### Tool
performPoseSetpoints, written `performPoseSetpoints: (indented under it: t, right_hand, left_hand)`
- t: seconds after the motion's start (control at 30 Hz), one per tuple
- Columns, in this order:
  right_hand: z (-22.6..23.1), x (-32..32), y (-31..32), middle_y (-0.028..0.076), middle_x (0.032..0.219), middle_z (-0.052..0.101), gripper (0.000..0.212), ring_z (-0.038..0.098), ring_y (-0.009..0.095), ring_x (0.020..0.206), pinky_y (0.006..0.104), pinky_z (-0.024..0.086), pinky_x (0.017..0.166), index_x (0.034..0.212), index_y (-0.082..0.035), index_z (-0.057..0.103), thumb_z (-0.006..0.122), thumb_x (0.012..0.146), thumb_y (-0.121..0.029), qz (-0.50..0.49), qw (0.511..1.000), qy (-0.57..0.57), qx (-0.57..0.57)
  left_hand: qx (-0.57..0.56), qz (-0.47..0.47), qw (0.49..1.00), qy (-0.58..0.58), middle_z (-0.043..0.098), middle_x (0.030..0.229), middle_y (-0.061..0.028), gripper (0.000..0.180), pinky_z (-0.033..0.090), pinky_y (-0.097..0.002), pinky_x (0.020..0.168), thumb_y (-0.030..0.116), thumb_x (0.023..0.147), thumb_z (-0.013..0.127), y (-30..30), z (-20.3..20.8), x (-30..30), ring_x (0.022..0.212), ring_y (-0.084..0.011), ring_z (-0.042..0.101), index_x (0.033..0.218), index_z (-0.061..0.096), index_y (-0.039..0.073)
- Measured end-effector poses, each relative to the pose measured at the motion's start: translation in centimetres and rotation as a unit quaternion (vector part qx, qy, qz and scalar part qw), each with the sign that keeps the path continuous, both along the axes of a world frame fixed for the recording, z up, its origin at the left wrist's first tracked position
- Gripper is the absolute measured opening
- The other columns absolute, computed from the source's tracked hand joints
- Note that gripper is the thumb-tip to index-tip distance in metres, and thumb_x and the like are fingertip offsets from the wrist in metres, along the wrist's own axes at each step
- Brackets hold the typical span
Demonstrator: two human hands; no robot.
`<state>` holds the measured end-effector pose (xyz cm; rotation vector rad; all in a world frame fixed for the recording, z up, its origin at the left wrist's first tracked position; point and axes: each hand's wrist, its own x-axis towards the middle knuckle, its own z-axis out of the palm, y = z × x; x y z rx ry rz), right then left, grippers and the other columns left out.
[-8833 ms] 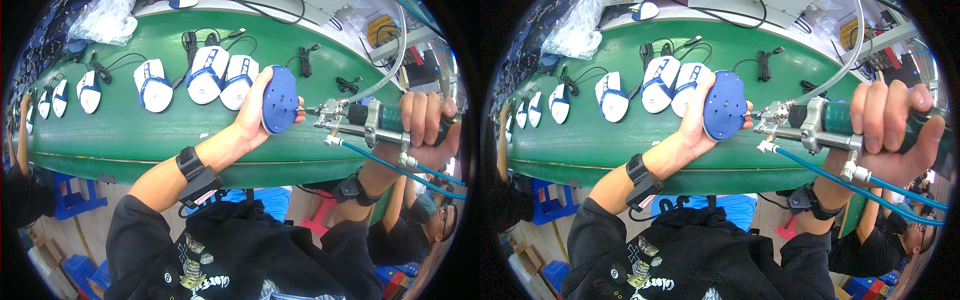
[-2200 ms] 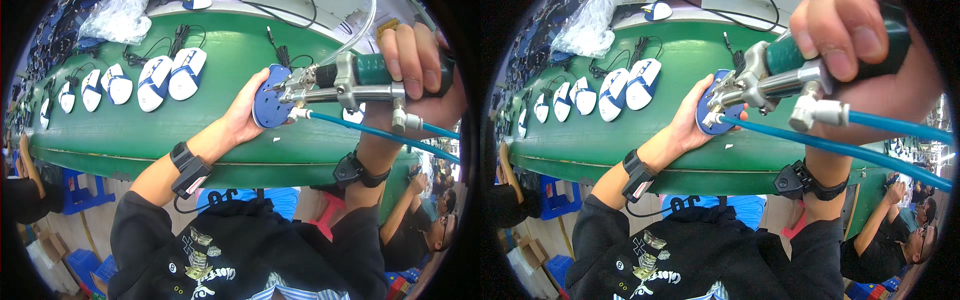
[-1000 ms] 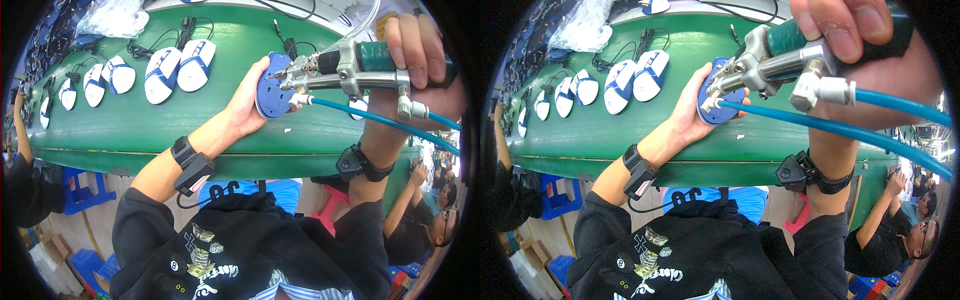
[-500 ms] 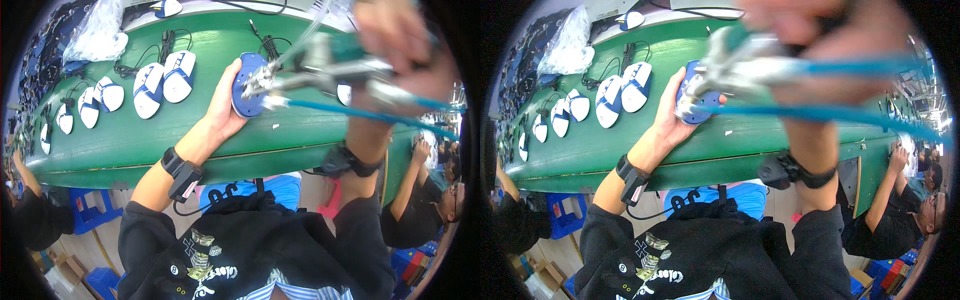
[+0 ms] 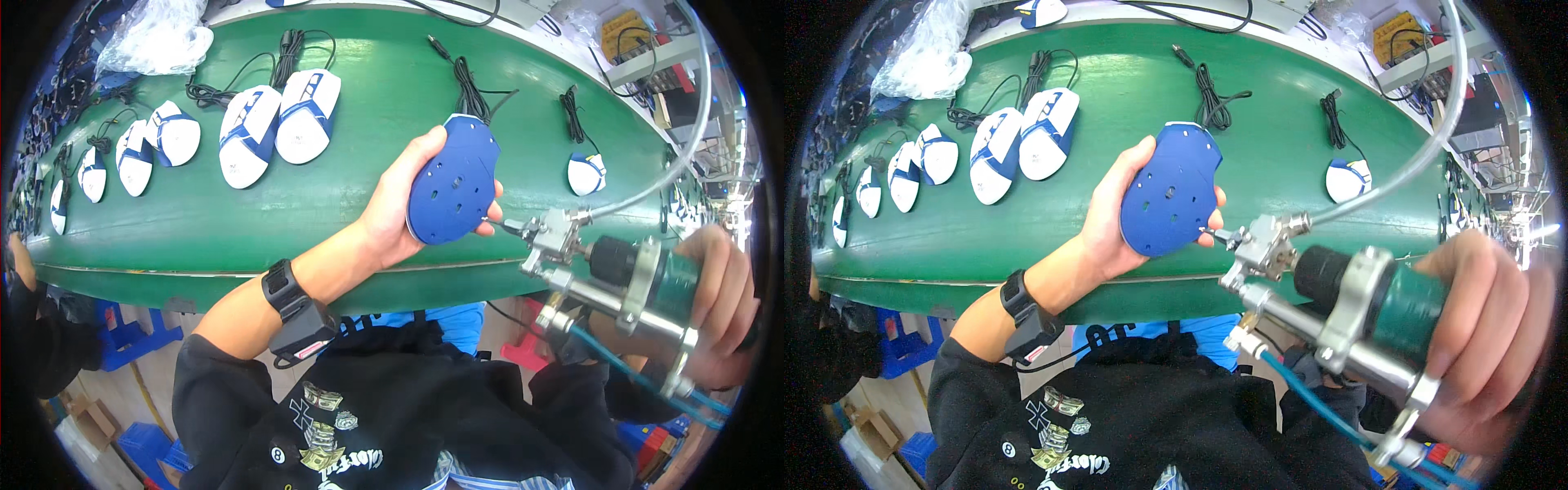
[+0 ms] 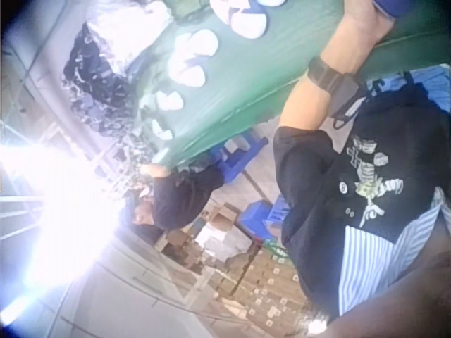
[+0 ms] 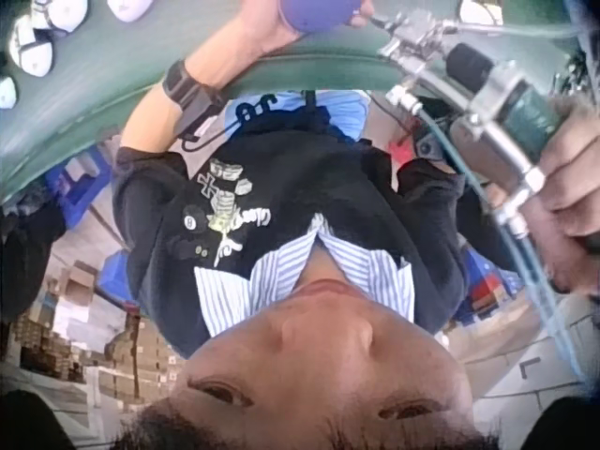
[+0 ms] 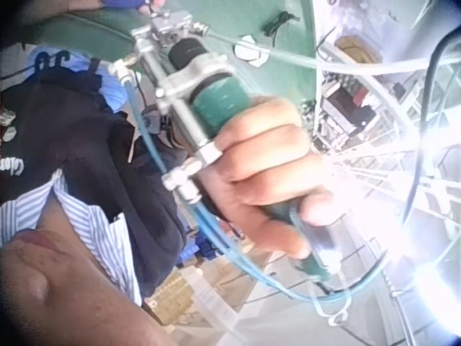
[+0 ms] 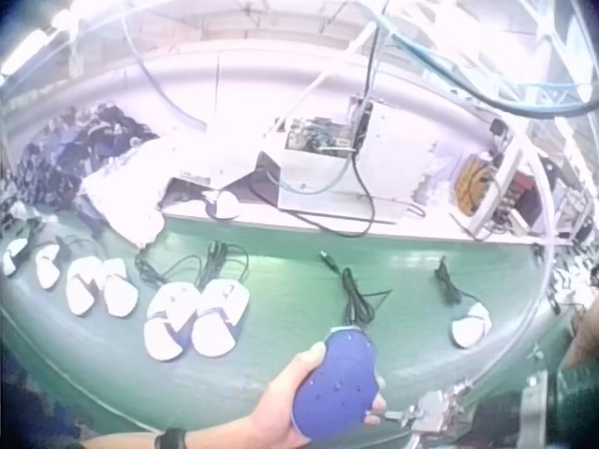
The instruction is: Using a pneumatic screwdriver to secure screws onto the bottom plates of computer mice on an assembly line.
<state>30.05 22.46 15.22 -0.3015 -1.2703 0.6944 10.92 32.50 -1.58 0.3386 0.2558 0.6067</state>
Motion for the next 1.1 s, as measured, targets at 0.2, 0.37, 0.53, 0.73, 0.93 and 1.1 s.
performPoseSetpoints:
  t: [0.2, 0.37, 0.53, 0.73, 0.93, 1.1]
  right_hand:
    - [-2.3, 2.9, 1.6, -0.004, 0.056, 0.042, 0.015, 0.036, 0.004, 0.039, 0.016, 0.035, 0.039, 0.071, -0.005, 0.053, 0.055, 0.085, 0.001, -0.002, 1.0, 0.0, -0.02]
    - [-3.5, 4.3, 3.0, -0.001, 0.056, 0.045, 0.017, 0.04, 0.007, 0.041, 0.0164, 0.037, 0.04, 0.07, -0.003, 0.053, 0.055, 0.086, -0.007, 0.04, 0.999, 0.003, 0.025]
    - [-5.8, 4.7, 3.7, 0.003, 0.057, 0.047, 0.023, 0.044, 0.01, 0.042, 0.0169, 0.039, 0.041, 0.069, -0.001, 0.053, 0.055, 0.088, -0.015, 0.086, 0.994, 0.032, 0.064]
    - [-6.3, 3.8, 4.1, 0.007, 0.058, 0.05, 0.033, 0.049, 0.013, 0.044, 0.0174, 0.041, 0.042, 0.068, 0.001, 0.053, 0.054, 0.09, -0.024, 0.136, 0.982, 0.052, 0.12]
    - [-6.5, 2.3, 4.8, 0.011, 0.058, 0.054, 0.043, 0.053, 0.016, 0.046, 0.0179, 0.043, 0.043, 0.067, 0.003, 0.053, 0.054, 0.092, -0.033, 0.199, 0.96, 0.075, 0.183]
    - [-7.0, 1.5, 5.8, 0.014, 0.059, 0.056, 0.052, 0.058, 0.019, 0.048, 0.0183, 0.045, 0.044, 0.067, 0.004, 0.053, 0.054, 0.093, -0.041, 0.247, 0.937, 0.093, 0.229]
  left_hand:
    - [0.004, -0.004, 1.0, -0.015, 0.062, 0.105, -0.0224, 0.058, 0.057, -0.0426, 0.075, 0.05, 0.1, 0.03, 1.5, -1.6, 1.5, 0.088, -0.0318, 0.066, 0.122, 0.051, 0.001]
    - [0.009, 0.003, 1.0, 0.006, 0.061, 0.106, -0.023, 0.061, 0.057, -0.0424, 0.075, 0.052, 0.1, 0.029, 2.3, -1.8, 1.9, 0.088, -0.0321, 0.066, 0.126, 0.049, 0.001]
    - [0.007, 0.007, 0.999, 0.048, 0.061, 0.106, -0.0219, 0.066, 0.057, -0.0401, 0.074, 0.057, 0.098, 0.029, 2.6, -2.1, 2.5, 0.089, -0.03, 0.067, 0.126, 0.05, 0.001]
    - [-0.011, 0.014, 1.0, 0.014, 0.064, 0.099, -0.0182, 0.057, 0.059, -0.0404, 0.074, 0.052, 0.098, 0.037, 2.7, -2.2, 2.9, 0.085, -0.0267, 0.068, 0.118, 0.052, 0.0]
    - [-0.003, 0.006, 0.999, 0.049, 0.061, 0.106, -0.0226, 0.067, 0.056, -0.0393, 0.075, 0.058, 0.097, 0.029, 2.6, -2.4, 2.6, 0.09, -0.0289, 0.067, 0.125, 0.051, 0.002]
    - [0.009, 0.002, 0.999, 0.034, 0.061, 0.106, -0.0229, 0.066, 0.055, -0.0386, 0.076, 0.057, 0.097, 0.03, 2.8, -3.2, 2.5, 0.089, -0.0286, 0.066, 0.126, 0.05, 0.001]
